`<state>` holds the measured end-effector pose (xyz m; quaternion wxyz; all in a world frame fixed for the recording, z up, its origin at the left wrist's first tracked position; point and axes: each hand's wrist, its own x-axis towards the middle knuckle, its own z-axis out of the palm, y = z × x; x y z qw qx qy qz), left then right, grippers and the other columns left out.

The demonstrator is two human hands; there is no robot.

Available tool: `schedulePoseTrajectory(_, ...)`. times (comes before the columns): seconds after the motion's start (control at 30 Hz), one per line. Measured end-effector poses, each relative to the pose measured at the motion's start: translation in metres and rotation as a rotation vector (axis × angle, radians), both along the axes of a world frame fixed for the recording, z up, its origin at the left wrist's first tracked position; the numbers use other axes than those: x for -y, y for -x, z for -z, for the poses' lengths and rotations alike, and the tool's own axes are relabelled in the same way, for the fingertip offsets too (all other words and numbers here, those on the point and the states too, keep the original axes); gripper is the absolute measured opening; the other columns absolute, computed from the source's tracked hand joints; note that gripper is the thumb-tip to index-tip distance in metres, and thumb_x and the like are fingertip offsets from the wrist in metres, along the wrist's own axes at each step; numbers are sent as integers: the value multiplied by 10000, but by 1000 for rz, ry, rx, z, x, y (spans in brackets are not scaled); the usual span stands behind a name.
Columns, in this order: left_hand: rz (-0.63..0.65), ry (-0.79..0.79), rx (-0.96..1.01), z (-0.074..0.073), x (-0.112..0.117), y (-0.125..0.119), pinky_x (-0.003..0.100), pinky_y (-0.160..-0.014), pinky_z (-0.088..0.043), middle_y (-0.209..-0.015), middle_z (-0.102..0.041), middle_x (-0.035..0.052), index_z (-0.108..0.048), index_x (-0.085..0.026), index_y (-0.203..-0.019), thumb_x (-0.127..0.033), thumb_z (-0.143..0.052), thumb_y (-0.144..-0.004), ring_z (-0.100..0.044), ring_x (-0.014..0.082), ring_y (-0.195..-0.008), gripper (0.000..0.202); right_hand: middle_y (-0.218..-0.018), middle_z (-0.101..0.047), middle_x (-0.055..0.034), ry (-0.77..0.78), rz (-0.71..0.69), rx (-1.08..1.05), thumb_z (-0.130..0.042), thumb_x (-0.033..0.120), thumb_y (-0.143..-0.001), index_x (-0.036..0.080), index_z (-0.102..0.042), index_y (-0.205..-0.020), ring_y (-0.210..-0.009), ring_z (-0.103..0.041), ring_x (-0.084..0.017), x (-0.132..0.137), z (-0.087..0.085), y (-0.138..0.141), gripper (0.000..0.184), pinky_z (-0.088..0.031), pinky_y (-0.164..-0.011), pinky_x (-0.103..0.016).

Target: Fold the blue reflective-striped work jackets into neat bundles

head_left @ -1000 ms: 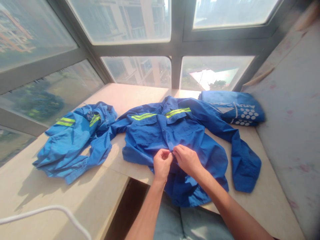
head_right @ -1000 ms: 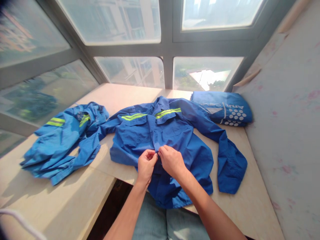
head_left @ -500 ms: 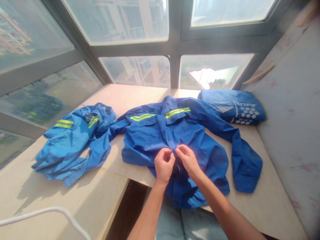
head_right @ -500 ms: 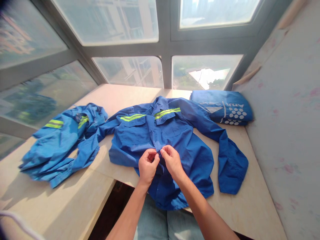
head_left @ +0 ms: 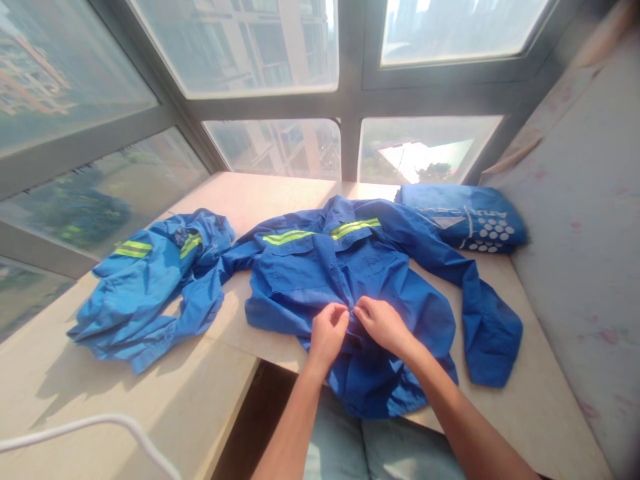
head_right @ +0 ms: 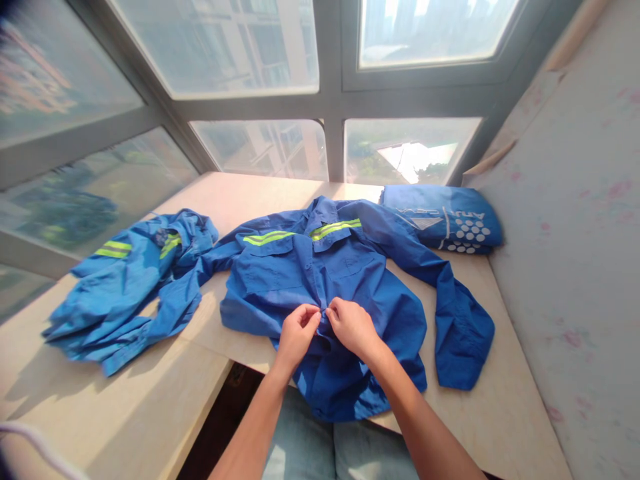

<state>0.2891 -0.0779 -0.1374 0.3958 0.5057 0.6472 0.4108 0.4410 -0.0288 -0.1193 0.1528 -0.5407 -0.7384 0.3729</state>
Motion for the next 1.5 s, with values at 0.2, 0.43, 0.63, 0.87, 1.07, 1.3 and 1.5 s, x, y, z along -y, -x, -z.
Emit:
schedulePoseTrajectory(0.2, 56, -119, -544, -36, -14, 25, 284, -713, -467, -817, -727, 19, -682, -236, -842, -268, -544, -916, -666, 178, -741, 160, -892, -734, -46, -202, 13, 193, -480, 319, -954, 247, -664, -859, -816, -665, -182, -15, -21, -3, 220, -373, -654, -242)
schedulePoseTrajectory(0.43, 10, -216, -397, -28, -94, 47, 289, -756, -525, -991, -725, 66, -676, -201, -1003, -173, -636, -830, -680, 182, -808, 180, -973, -742, -70, -242, 41, 3, -562, 281, -888, 250, -707, -1057, -916, -665, -207, -83, -14, 42, 225, -469, -821, -276)
schedulePoseTrajectory(0.63, -114, -200, -325, -10, -112, 58, 282, -742, -502, -786, -718, 19, -671, -202, -821, -268, -678, -813, -668, 175, -733, 66, -987, -728, -62, -196, -7, 11, -542, 332, -917, 232, -652, -1164, -890, -661, -193, -98, 6, 67, 289, -489, -809, -274)
schedulePoseTrajectory(0.87, -195, -106, -423, -2, -92, 80, 276, -688, -458, -701, -685, 0, -631, -215, -745, -391, -685, -802, -634, 169, -666, 193, -1127, -654, -125, -216, -155, 344, -589, 367, -888, 191, -605, -1118, -973, -632, -238, -83, 6, 67, 290, -463, -773, -280)
schedulePoseTrajectory(1.07, -187, -106, -256, 8, -93, 80, 255, -651, -466, -661, -655, -10, -613, -204, -719, -401, -688, -780, -614, 151, -639, 220, -1142, -642, -121, -206, -256, 286, -602, 198, -830, 174, -614, -1159, -1007, -608, -220, -87, 4, 54, 330, -427, -826, -261)
schedulePoseTrajectory(1.3, -99, -14, 262, -10, -87, 80, 239, -599, -509, -689, -672, 2, -658, -167, -815, -436, -795, -681, -651, 148, -635, 330, -843, -679, -17, -83, -173, 53, -665, 208, -751, 176, -688, -1002, -762, -590, -153, -102, 6, 33, 254, -392, -667, -233)
schedulePoseTrajectory(1.5, -145, 14, 450, -32, -81, 90, 230, -626, -521, -731, -690, 10, -693, -152, -866, -423, -861, -613, -658, 138, -674, 407, -643, -593, 22, 204, 113, -356, -616, 286, -705, 163, -653, -799, -602, -511, -117, -114, -4, 22, 160, -375, -566, -222)
